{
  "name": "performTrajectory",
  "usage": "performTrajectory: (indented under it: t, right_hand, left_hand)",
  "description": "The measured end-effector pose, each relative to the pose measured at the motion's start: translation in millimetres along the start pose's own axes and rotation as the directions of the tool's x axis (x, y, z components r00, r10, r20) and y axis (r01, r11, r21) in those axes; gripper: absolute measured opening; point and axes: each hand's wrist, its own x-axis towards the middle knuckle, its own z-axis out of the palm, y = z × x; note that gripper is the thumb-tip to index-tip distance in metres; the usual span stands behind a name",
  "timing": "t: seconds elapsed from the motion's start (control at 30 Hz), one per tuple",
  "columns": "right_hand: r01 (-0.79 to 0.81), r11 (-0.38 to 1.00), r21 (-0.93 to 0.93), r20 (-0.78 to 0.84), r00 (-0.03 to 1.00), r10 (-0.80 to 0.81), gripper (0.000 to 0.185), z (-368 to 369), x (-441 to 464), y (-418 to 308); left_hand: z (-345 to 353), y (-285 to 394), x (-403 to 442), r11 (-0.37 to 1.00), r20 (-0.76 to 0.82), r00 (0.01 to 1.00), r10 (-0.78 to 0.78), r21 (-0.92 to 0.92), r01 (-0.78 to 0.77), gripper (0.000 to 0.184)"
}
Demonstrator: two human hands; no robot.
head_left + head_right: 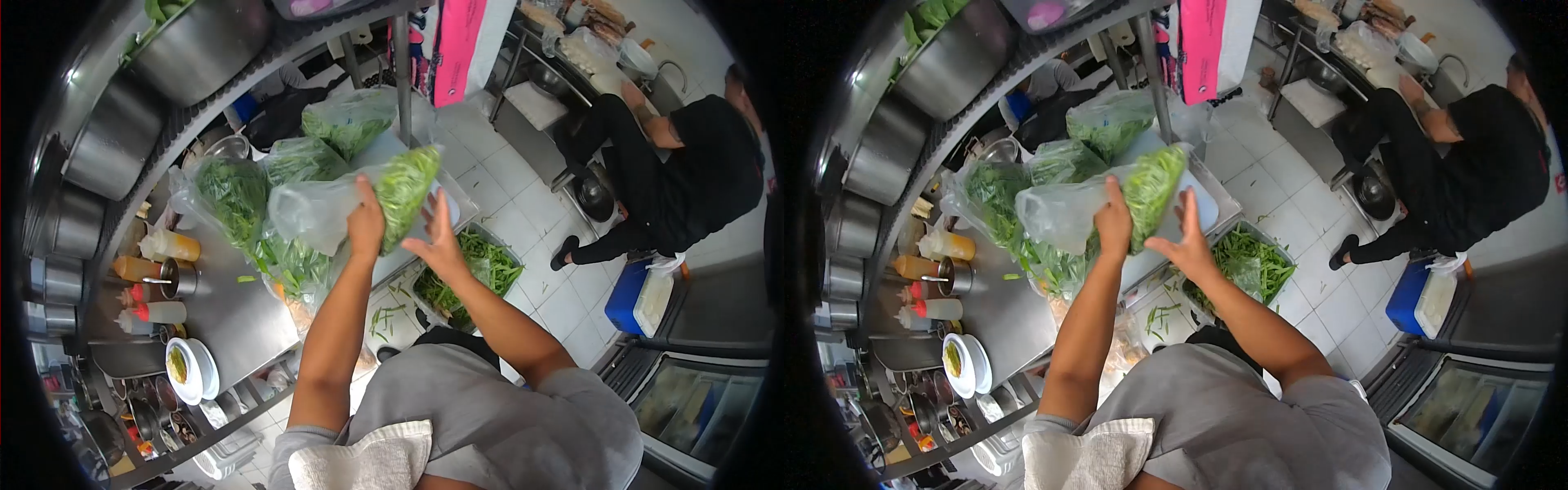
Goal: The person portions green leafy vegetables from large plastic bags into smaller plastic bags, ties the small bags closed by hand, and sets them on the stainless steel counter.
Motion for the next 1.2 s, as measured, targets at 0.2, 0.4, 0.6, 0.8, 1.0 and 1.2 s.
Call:
performTrajectory:
  t: [0.2, 0.4, 0.6, 0.8, 1.0, 1.2]
  right_hand:
    - [-0.131, 0.864, 0.487, 0.061, 0.991, 0.116, 0.073, 21, 27, -21]
    - [-0.228, 0.818, 0.529, 0.160, 0.973, 0.167, 0.053, 11, 44, -13]
    - [-0.360, 0.722, 0.591, 0.257, 0.932, 0.255, 0.047, 4, 29, -17]
    - [-0.658, 0.443, 0.609, 0.553, 0.752, 0.358, 0.051, 3, 32, -7]
    - [-0.619, 0.712, 0.333, 0.446, 0.768, 0.459, 0.083, 1, 27, 2]
    - [0.539, 0.765, -0.353, 0.420, 0.822, -0.385, 0.059, 3, 51, -33]
  left_hand:
    - [9, 32, -25, 0.999, 0.045, 0.999, 0.015, 0.048, -0.017, 0.067]
    - [15, 34, -45, 0.995, 0.051, 0.999, 0.008, -0.096, -0.003, 0.074]
    - [0, 26, -36, 0.865, 0.121, 0.857, 0.502, -0.076, -0.496, 0.063]
    - [0, 44, -51, 0.749, 0.104, 0.804, 0.585, -0.448, -0.488, 0.053]
    - [0, 5, -6, 0.816, 0.102, 0.905, 0.413, -0.483, -0.318, 0.048]
    - [16, -47, 2, 0.580, 0.183, 0.612, 0.770, 0.201, -0.790, 0.012]
